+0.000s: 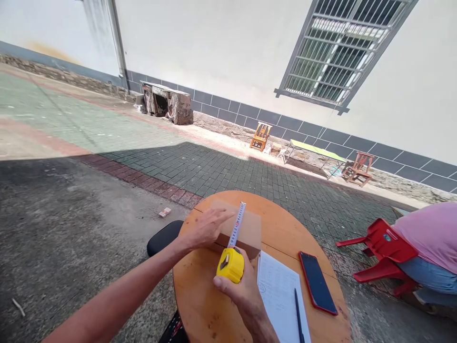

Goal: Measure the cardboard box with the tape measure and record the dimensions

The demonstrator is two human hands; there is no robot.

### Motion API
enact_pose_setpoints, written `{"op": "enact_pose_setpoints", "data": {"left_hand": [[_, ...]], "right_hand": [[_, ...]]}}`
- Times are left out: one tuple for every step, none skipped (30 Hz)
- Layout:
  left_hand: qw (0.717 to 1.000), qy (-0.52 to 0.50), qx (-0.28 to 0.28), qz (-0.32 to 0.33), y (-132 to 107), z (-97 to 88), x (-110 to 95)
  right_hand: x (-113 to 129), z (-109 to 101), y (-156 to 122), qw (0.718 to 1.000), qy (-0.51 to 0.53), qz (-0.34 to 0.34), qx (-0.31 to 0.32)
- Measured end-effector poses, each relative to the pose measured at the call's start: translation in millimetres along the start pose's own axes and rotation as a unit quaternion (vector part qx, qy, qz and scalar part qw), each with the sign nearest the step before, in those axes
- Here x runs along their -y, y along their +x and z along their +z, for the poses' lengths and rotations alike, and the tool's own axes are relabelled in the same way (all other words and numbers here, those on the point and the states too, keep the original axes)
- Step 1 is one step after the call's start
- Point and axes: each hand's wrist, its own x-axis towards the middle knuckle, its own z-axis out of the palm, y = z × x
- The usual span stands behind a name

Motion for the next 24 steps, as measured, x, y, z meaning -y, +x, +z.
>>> {"op": "enact_pose_setpoints", "data": {"left_hand": [[0.999, -0.022, -0.029, -0.011, 0, -2.4, 1], [0.997, -0.044, -0.058, -0.026, -1, -5.5, 2], [0.993, -0.068, -0.085, -0.042, -3, -9.0, 2], [0.988, -0.092, -0.107, -0.06, -6, -12.5, 2], [0.983, -0.115, -0.121, -0.076, -9, -15.9, 1], [0.979, -0.132, -0.128, -0.089, -14, -18.8, 0], [0.975, -0.155, -0.127, -0.099, -20, -21.0, -2], [0.969, -0.186, -0.122, -0.111, -26, -22.5, -5], [0.959, -0.23, -0.111, -0.125, -33, -23.2, -9], [0.942, -0.285, -0.099, -0.145, -41, -23.2, -12], [0.921, -0.342, -0.086, -0.168, -48, -22.5, -16], [0.897, -0.391, -0.073, -0.192, -56, -21.3, -19], [0.878, -0.424, -0.063, -0.214, -64, -19.6, -22], [0.867, -0.438, -0.054, -0.233, -72, -17.3, -24], [0.861, -0.441, -0.047, -0.248, -80, -14.5, -26], [0.859, -0.438, -0.042, -0.261, -88, -11.1, -28], [0.857, -0.436, -0.039, -0.271, -96, -7.2, -30], [0.854, -0.435, -0.038, -0.281, -104, -2.9, -32], [0.852, -0.434, -0.041, -0.29, -112, 1.9, -35], [0.851, -0.432, -0.045, -0.297, -120, 6.8, -40], [0.851, -0.427, -0.05, -0.303, -128, 11.9, -46], [0.851, -0.421, -0.055, -0.308, -135, 16.9, -53], [0.852, -0.415, -0.058, -0.314, -142, 21.6, -61], [0.854, -0.409, -0.055, -0.316, -149, 25.9, -70]], "right_hand": [[3, -2, -4, 1.0, -0.002, -0.003, 0.009], [5, -5, -9, 1.0, -0.004, -0.003, 0.02], [6, -9, -15, 0.999, -0.011, -0.002, 0.036], [6, -13, -23, 0.998, -0.024, 0.0, 0.053], [4, -18, -32, 0.996, -0.042, 0.002, 0.073], [0, -22, -40, 0.994, -0.059, 0.006, 0.091], [-7, -25, -49, 0.992, -0.072, 0.012, 0.105], [-16, -28, -57, 0.99, -0.079, 0.02, 0.114], [-27, -30, -65, 0.989, -0.078, 0.03, 0.121], [-39, -31, -72, 0.989, -0.073, 0.041, 0.125], [-51, -31, -78, 0.988, -0.068, 0.048, 0.13], [-63, -30, -84, 0.987, -0.067, 0.049, 0.136], [-73, -30, -89, 0.986, -0.069, 0.045, 0.144], [-81, -29, -95, 0.985, -0.068, 0.042, 0.151], [-86, -30, -100, 0.985, -0.068, 0.038, 0.154], [-88, -30, -106, 0.986, -0.072, 0.029, 0.149], [-88, -32, -113, 0.987, -0.079, 0.016, 0.138], [-86, -35, -120, 0.988, -0.088, 0.0, 0.124], [-82, -38, -127, 0.989, -0.096, -0.016, 0.108], [-78, -40, -133, 0.989, -0.106, -0.03, 0.097], [-73, -43, -139, 0.988, -0.116, -0.038, 0.091], [-69, -45, -143, 0.987, -0.124, -0.036, 0.091], [-67, -46, -146, 0.986, -0.134, -0.031, 0.095], [-66, -46, -147, 0.984, -0.147, -0.027, 0.098]]}}
